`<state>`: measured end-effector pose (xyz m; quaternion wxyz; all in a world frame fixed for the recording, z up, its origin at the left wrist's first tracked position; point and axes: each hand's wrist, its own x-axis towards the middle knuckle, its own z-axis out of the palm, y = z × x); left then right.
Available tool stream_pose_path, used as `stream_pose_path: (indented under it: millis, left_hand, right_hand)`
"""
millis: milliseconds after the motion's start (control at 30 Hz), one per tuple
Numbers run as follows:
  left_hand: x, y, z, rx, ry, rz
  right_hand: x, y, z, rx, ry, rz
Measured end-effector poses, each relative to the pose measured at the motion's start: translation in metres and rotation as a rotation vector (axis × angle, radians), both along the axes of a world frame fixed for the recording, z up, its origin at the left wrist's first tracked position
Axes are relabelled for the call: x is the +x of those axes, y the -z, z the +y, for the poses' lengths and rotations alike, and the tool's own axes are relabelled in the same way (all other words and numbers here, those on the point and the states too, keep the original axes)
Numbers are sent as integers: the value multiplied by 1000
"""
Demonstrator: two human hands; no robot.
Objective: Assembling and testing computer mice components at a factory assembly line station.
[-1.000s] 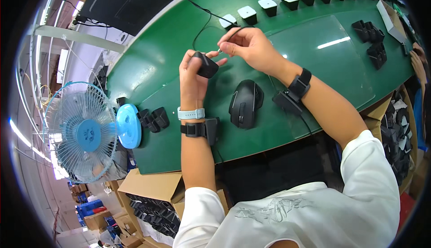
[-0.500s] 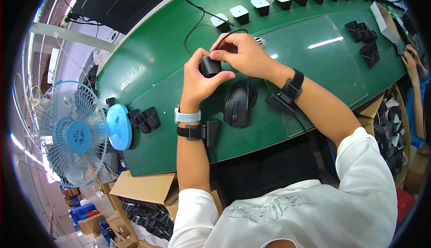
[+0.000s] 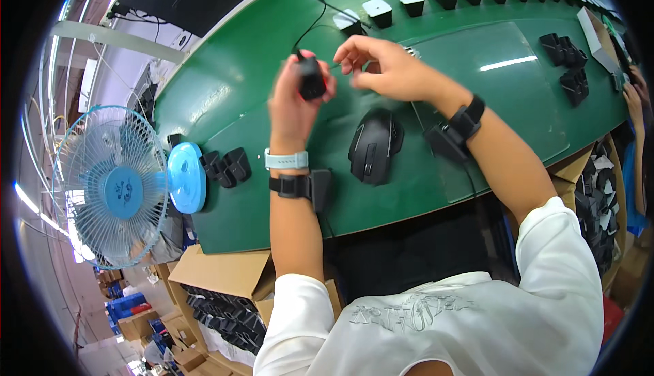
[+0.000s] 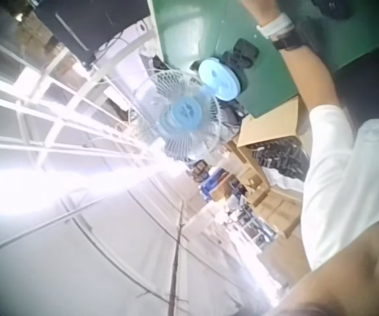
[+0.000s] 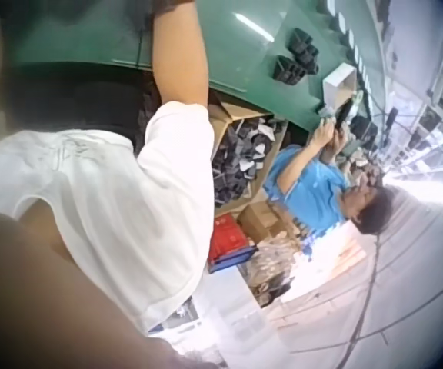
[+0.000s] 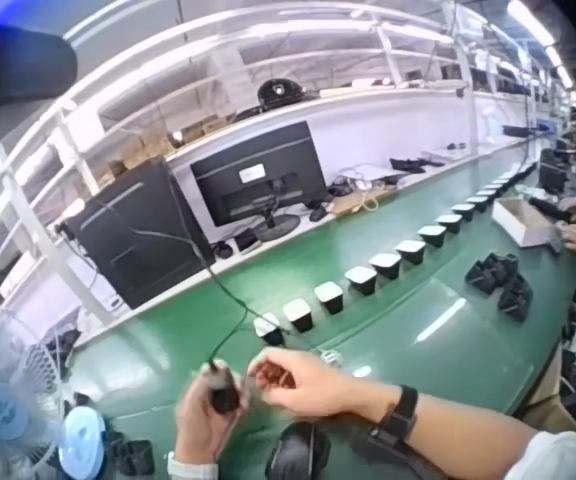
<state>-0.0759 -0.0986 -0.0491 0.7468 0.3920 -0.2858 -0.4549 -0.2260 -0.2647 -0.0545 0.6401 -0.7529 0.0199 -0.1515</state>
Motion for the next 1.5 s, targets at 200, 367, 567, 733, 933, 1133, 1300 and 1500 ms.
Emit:
stream_pose_path:
  millis: [200,367,567,733,933,1133,1300,1500]
  left_hand:
    - [23,10,3,-356,24,517]
    - [18,11,5,-227,-127,399]
    - [0,7,-1,-125,-169,38]
    - [-7,6,-4,-46,-102,-115]
    - [-3,15,-2,-63,-50,-94]
    - [4,16,-2,-47,-147,-3]
    - [17,22,-2,41,-319,134]
    - [-7,12,-8,246,-384,-260]
  right_hand:
    - [-22,-9,12,-777,-613,39]
    - [-16,-16,7,-301,-583,34]
    - [-3,-11,0,353,42,-221]
    - [1,-6,8,138,199,-253]
    - [-5,-7,13,-173,322,-373]
    - [-7,-8,11,-223,122,-438]
    - [-15,-6,23,-461,-538,-78]
    - [-15,-5,28,-470,-581,-2]
